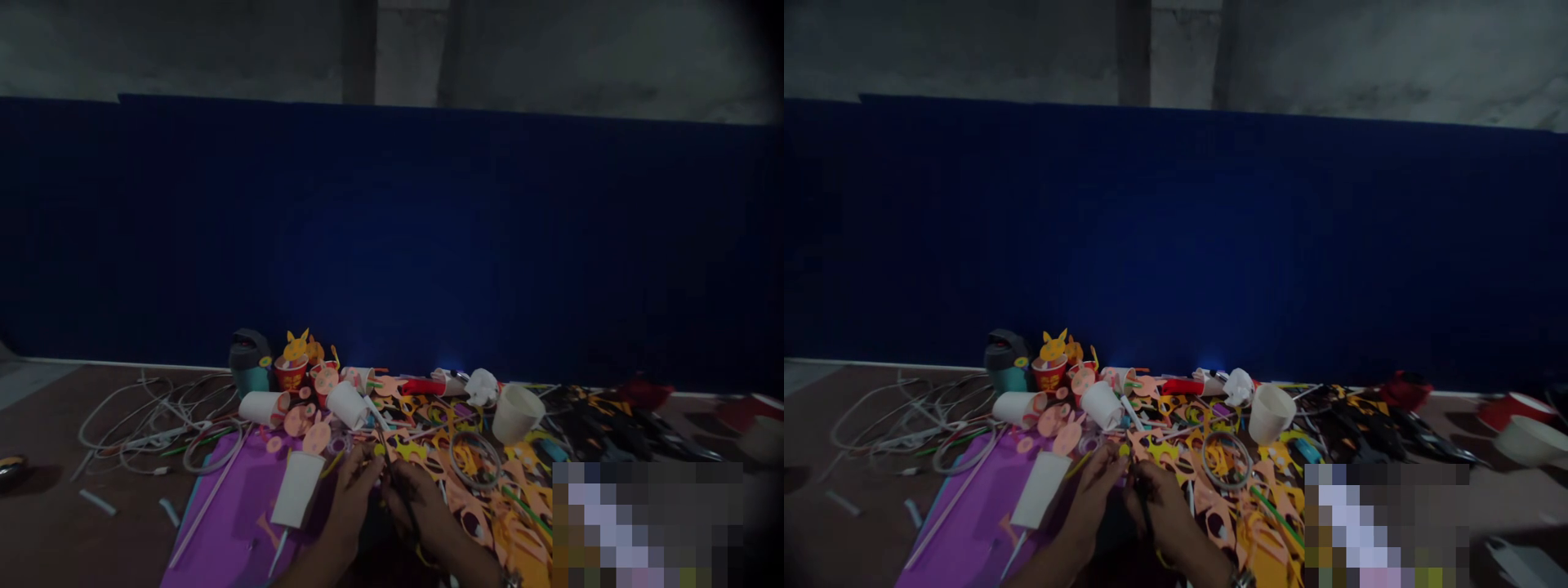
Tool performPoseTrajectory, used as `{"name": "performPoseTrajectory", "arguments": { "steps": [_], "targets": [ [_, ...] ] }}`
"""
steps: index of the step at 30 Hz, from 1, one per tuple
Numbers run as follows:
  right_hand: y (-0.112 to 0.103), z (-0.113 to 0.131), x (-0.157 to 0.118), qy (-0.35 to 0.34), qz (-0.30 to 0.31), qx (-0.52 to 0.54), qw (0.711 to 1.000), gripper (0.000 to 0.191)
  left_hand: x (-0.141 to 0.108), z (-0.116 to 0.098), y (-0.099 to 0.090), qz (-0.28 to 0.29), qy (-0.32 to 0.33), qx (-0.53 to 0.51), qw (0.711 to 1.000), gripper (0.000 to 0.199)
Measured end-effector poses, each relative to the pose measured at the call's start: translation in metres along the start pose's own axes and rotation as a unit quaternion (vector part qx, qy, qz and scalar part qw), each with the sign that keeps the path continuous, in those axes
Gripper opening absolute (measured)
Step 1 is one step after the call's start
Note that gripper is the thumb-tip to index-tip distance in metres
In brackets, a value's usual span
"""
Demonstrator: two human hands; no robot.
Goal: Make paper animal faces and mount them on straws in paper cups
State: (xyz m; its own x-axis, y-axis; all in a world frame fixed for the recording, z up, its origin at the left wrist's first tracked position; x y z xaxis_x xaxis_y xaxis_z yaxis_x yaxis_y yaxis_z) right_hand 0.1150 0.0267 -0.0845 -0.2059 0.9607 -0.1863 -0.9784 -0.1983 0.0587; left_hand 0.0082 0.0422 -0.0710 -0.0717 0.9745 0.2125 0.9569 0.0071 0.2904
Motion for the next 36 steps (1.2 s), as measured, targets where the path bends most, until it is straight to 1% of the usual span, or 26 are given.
{"name": "performPoseTrajectory", "arguments": {
  "steps": [3, 7, 9, 11, 14, 16, 18, 21, 24, 27, 29, 32, 36],
  "targets": [
    [-0.004, 0.005, -0.001, -0.003, -0.016, -0.003, 1.0, 0.013, 0.003, -0.002, 0.002, 0.022, 0.015, -0.005, 1.0, 0.014],
    [-0.005, 0.009, -0.001, 0.018, -0.006, -0.017, 1.0, 0.017, 0.004, -0.005, 0.003, 0.042, 0.025, -0.002, 0.999, 0.014],
    [-0.007, 0.01, 0.0, 0.036, -0.003, 0.001, 0.999, 0.021, 0.005, -0.004, 0.004, 0.052, 0.022, -0.001, 0.998, 0.014],
    [-0.011, 0.011, 0.001, 0.047, -0.011, 0.035, 0.998, 0.025, 0.006, -0.001, 0.007, 0.075, 0.029, 0.007, 0.997, 0.017],
    [-0.02, 0.013, 0.001, 0.036, -0.045, 0.067, 0.996, 0.031, 0.008, 0.004, 0.01, 0.114, 0.061, 0.039, 0.991, 0.023],
    [-0.024, 0.015, 0.002, 0.023, -0.05, 0.074, 0.996, 0.034, 0.008, 0.008, 0.011, 0.134, 0.079, 0.059, 0.986, 0.025],
    [-0.025, 0.017, 0.003, 0.006, -0.05, 0.075, 0.996, 0.035, 0.008, 0.01, 0.012, 0.141, 0.081, 0.068, 0.984, 0.025],
    [-0.026, 0.019, 0.002, 0.0, -0.062, 0.071, 0.996, 0.035, 0.007, 0.008, 0.011, 0.131, 0.079, 0.061, 0.986, 0.022],
    [-0.025, 0.019, 0.001, 0.014, -0.068, 0.068, 0.995, 0.034, 0.006, 0.003, 0.012, 0.126, 0.078, 0.048, 0.988, 0.02],
    [-0.025, 0.014, 0.003, 0.022, -0.068, 0.06, 0.996, 0.033, 0.005, -0.001, 0.014, 0.122, 0.071, 0.054, 0.988, 0.02],
    [-0.025, 0.009, 0.005, 0.025, -0.065, 0.038, 0.997, 0.034, 0.006, -0.005, 0.012, 0.101, 0.068, 0.054, 0.991, 0.02],
    [-0.02, 0.003, 0.007, 0.023, -0.041, 0.014, 0.999, 0.033, 0.007, -0.008, 0.007, 0.059, 0.056, 0.055, 0.995, 0.022],
    [-0.009, 0.003, 0.003, 0.023, 0.009, 0.0, 1.0, 0.025, 0.007, -0.005, -0.002, 0.012, 0.037, 0.064, 0.997, 0.021]
  ]
}}
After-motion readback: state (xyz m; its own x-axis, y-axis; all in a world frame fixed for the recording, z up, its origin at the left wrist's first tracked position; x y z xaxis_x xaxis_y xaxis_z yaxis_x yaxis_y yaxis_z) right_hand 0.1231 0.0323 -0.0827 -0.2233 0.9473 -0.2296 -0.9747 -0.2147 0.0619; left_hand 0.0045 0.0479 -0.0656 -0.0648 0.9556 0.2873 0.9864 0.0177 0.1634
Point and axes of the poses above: each hand's wrist, its own x-axis towards the middle knuckle, its own y-axis out of the palm, z = x × y, the point moved 7 cm from there along x, towards the middle knuckle, and after that the axes turned 15 degrees about y, right-handed, at the moved point
